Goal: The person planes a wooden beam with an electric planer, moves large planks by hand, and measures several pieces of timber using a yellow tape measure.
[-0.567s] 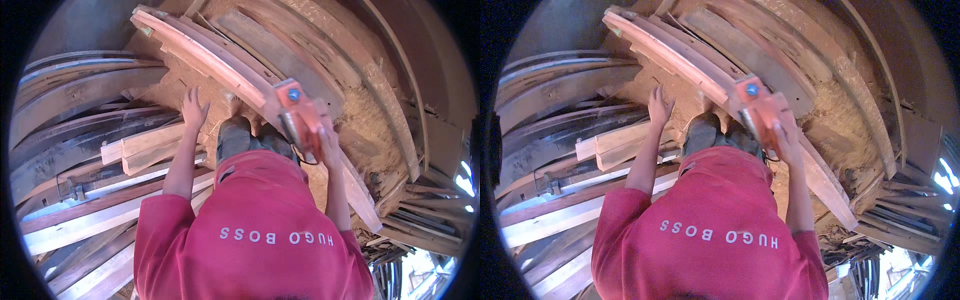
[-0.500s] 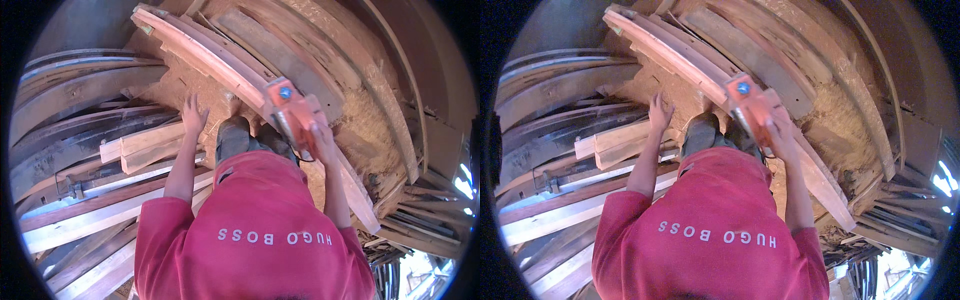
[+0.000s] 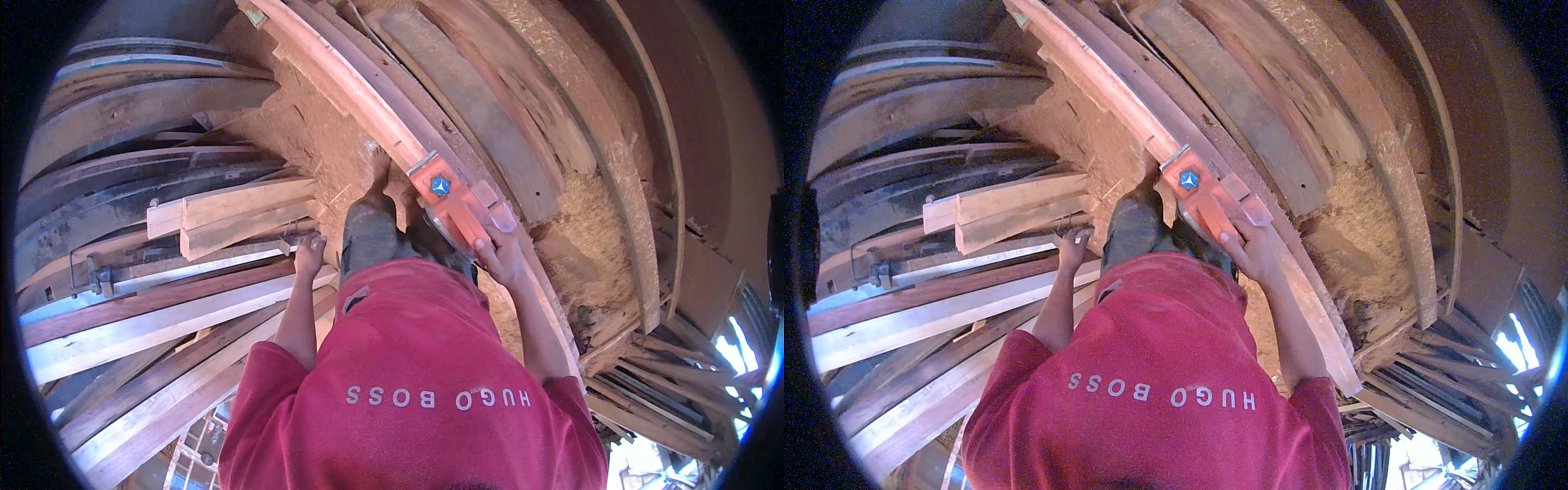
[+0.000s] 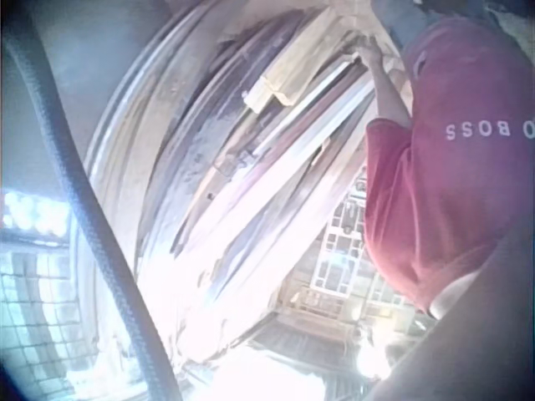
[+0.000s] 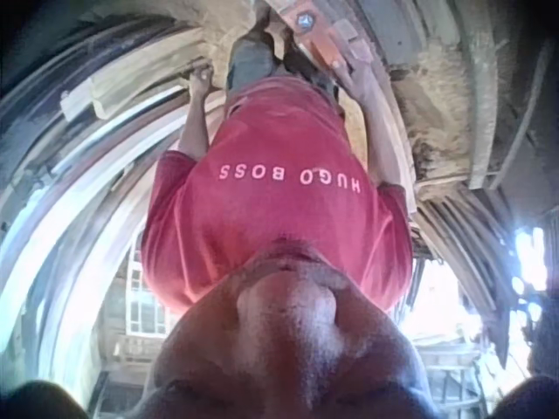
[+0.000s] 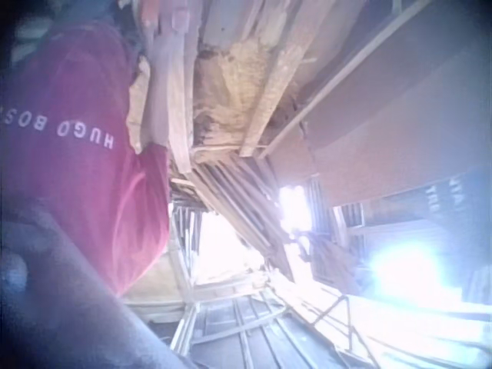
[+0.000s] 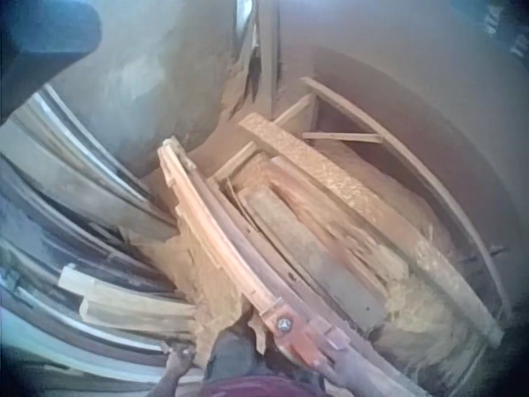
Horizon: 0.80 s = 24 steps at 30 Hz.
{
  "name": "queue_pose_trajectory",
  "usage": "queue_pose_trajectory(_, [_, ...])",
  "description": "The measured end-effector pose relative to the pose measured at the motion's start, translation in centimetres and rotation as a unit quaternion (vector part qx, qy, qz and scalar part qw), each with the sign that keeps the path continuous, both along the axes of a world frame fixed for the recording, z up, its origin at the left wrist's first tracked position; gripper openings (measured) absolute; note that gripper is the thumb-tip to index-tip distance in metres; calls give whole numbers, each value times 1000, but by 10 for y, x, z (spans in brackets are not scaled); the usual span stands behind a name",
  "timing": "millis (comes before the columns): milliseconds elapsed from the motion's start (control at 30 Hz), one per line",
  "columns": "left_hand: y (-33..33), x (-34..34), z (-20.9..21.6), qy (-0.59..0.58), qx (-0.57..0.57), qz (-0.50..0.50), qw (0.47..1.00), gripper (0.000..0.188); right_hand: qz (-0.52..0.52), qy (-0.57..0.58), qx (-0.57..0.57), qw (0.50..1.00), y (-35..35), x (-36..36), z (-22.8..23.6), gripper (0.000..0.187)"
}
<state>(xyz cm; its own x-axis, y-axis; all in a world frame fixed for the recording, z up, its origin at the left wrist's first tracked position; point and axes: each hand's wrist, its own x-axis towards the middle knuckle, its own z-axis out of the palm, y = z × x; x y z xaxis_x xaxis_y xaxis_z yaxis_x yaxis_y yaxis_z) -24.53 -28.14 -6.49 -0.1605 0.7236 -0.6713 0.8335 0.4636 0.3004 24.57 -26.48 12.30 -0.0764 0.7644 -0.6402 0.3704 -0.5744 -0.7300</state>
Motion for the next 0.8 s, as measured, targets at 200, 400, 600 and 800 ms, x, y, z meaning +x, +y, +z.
queue_pose_trajectory(200, [24,11,-10,-19,65,-13,998,56,19,-15,62,998,32,-13,-1,54])
queue_pose_trajectory(400, [49,26,19,-49,78,28,995,51,54,-73,60,994,83,-38,-8,62])
queue_pose_trajectory(600, [19,-11,2,-60,92,7,994,40,66,-63,58,994,127,-58,-20,67])
queue_pose_trajectory(800, [43,-19,12,-53,45,29,997,45,-5,-18,180,984,189,-98,-14,63])
